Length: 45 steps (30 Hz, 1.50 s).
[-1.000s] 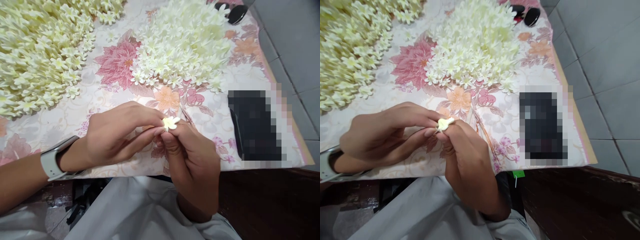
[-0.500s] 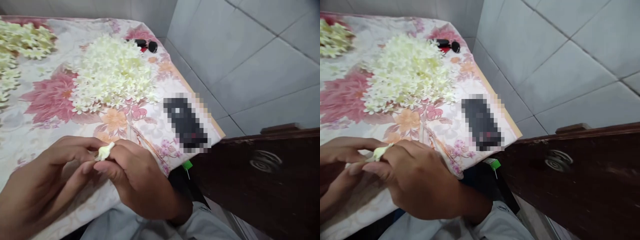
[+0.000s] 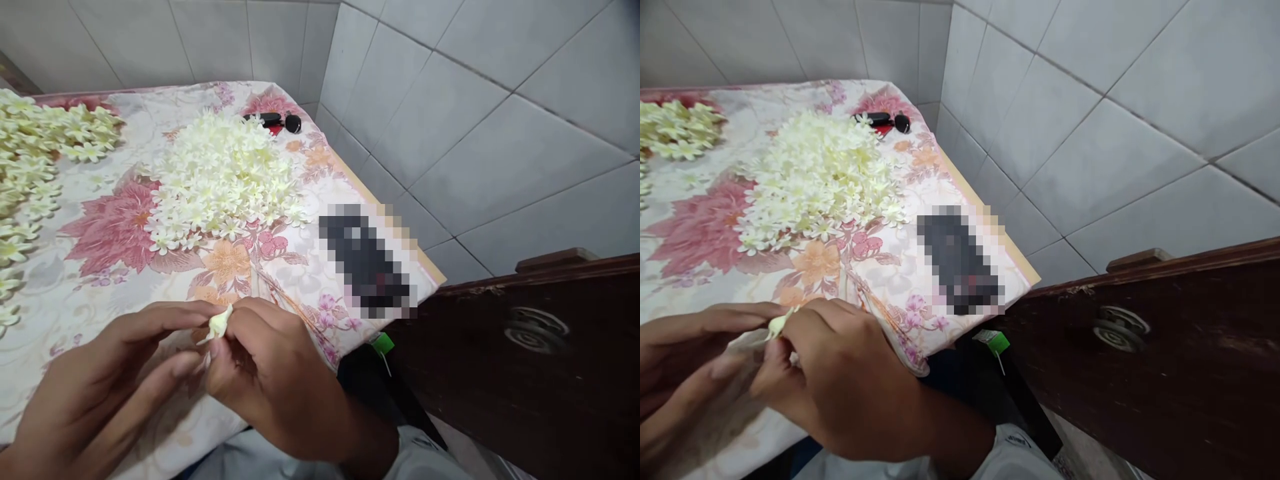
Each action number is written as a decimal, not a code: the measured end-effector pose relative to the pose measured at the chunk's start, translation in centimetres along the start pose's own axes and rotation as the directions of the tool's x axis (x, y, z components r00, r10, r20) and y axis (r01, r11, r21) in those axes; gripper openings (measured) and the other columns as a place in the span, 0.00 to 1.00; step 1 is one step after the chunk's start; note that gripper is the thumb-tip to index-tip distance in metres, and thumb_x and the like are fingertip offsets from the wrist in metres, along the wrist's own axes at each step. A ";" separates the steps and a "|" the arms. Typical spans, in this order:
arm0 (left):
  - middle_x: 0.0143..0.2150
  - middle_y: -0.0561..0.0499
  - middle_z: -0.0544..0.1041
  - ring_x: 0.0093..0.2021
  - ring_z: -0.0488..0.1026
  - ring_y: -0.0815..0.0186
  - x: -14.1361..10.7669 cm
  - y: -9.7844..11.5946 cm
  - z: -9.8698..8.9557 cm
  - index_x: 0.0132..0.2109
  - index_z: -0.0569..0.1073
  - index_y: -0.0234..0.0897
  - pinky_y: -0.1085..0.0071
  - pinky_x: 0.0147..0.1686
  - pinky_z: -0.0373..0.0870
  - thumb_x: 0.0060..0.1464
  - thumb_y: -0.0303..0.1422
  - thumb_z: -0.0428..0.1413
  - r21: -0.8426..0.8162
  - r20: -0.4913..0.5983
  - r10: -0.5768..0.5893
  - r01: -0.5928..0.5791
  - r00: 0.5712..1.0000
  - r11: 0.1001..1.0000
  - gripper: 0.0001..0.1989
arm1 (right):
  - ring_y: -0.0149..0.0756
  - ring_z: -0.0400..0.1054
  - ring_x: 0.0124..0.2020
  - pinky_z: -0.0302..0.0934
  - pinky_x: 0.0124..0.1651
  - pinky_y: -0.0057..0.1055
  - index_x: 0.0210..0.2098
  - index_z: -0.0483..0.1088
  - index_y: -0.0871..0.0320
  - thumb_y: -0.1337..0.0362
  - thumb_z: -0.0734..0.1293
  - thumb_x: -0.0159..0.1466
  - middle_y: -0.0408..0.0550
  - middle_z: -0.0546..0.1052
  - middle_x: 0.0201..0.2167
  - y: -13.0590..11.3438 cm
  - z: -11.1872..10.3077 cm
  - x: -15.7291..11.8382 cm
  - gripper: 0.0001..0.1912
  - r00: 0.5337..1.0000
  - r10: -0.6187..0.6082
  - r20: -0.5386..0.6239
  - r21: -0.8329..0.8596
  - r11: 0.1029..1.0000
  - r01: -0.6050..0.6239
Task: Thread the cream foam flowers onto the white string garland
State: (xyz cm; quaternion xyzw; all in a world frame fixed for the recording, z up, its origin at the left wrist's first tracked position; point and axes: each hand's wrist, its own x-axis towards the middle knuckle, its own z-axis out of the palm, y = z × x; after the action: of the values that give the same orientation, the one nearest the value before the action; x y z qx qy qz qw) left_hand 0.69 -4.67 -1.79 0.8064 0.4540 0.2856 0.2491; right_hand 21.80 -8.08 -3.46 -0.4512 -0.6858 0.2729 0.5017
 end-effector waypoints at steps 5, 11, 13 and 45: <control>0.52 0.63 0.88 0.47 0.87 0.71 0.0 -0.4 -0.3 0.59 0.82 0.61 0.87 0.55 0.79 0.65 0.40 0.65 -0.055 0.070 0.060 -0.056 0.996 0.997 0.17 | 0.30 0.68 0.34 0.63 0.39 0.29 0.34 0.66 0.56 0.67 0.62 0.79 0.42 0.73 0.31 -0.2 0.1 0.1 0.15 0.995 -0.094 0.017 -0.116 0.989 0.095; 0.49 0.61 0.89 0.45 0.87 0.72 0.8 -0.9 -0.7 0.54 0.86 0.57 0.86 0.50 0.82 0.63 0.26 0.64 -0.163 0.044 0.155 -0.145 0.987 0.976 0.19 | 0.34 0.69 0.39 0.67 0.46 0.31 0.37 0.70 0.58 0.71 0.58 0.80 0.46 0.76 0.34 -0.1 -0.1 -0.2 0.15 0.985 -0.146 0.092 -0.146 0.977 0.159; 0.49 0.61 0.89 0.46 0.87 0.71 0.6 -1.2 -0.9 0.56 0.85 0.59 0.83 0.51 0.83 0.65 0.26 0.61 -0.150 0.055 0.164 -0.155 0.985 0.977 0.21 | 0.34 0.70 0.40 0.68 0.46 0.31 0.38 0.71 0.59 0.70 0.59 0.80 0.47 0.77 0.36 0.0 0.0 -0.3 0.14 0.985 -0.135 0.110 -0.130 0.980 0.149; 0.30 0.56 0.80 0.27 0.76 0.74 3.7 1.4 0.2 0.37 0.81 0.38 0.79 0.27 0.77 0.62 0.40 0.72 -0.535 -0.130 -0.159 0.066 0.979 0.842 0.12 | 0.31 0.62 0.26 0.55 0.32 0.34 0.26 0.64 0.54 0.64 0.66 0.74 0.39 0.69 0.22 -1.3 0.1 -1.0 0.18 0.977 0.209 -0.047 -0.040 0.977 -0.211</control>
State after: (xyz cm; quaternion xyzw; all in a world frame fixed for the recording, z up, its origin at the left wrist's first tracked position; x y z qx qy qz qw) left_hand 3.27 -2.09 -0.17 0.6516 0.4243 0.4514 0.4377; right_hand 21.31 -9.56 -2.89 -0.5377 -0.6294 0.2994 0.4744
